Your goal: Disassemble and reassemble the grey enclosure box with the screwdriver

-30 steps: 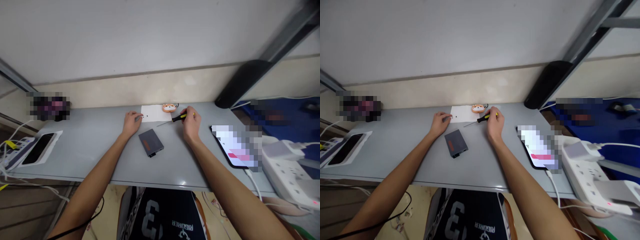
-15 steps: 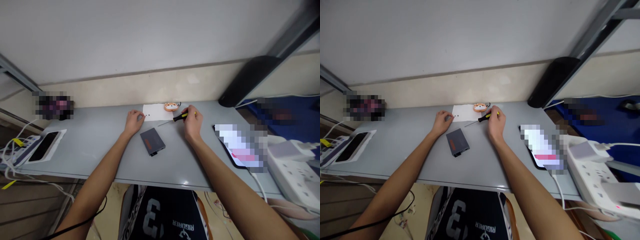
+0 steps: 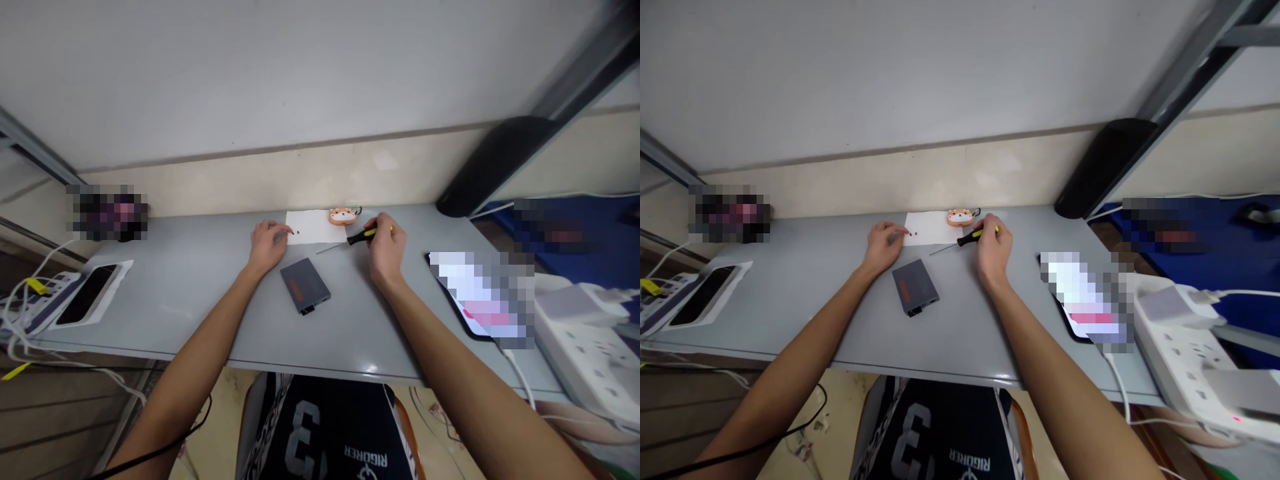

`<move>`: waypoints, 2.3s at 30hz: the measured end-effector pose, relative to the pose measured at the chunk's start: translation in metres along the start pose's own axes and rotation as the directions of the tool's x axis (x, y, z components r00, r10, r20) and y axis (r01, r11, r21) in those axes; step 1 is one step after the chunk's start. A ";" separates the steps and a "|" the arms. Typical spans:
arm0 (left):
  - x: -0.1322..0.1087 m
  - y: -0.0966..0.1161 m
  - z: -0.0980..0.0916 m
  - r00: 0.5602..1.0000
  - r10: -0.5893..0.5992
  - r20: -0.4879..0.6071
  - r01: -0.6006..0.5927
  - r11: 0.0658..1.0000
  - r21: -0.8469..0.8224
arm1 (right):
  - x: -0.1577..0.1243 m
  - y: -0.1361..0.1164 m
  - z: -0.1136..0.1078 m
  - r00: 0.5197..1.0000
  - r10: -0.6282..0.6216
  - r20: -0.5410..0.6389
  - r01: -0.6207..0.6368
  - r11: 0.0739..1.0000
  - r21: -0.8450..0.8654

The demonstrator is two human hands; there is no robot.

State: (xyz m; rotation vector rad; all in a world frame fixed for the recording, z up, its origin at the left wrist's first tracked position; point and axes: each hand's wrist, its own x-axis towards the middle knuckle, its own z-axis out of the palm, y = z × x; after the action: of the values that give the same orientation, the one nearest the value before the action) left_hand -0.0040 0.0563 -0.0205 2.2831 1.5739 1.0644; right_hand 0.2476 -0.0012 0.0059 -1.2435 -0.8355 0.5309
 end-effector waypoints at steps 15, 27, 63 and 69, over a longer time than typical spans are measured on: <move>-0.014 0.033 -0.071 0.582 0.250 0.774 0.106 0.920 -0.377 | 0.017 -0.022 -0.018 0.966 0.079 -0.245 -0.061 0.995 0.077; -0.033 0.070 -0.038 0.646 0.342 0.683 0.123 0.836 -0.535 | 0.025 -0.026 -0.030 0.930 -0.249 -0.271 0.216 0.965 -0.146; -0.038 0.060 -0.018 0.811 0.374 0.449 -0.367 0.924 -0.107 | -0.034 -0.040 -0.014 0.838 -0.543 0.047 0.538 0.810 -0.233; -0.037 0.060 -0.020 0.803 0.402 0.440 -0.403 0.910 -0.096 | -0.032 -0.049 -0.013 0.840 -0.529 -0.120 0.503 0.842 -0.195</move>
State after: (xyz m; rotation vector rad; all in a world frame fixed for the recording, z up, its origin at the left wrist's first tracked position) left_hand 0.0211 -0.0062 0.0074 2.6834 0.9300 0.5214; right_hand 0.2346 -0.0461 0.0432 -1.1207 -1.0347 -0.0835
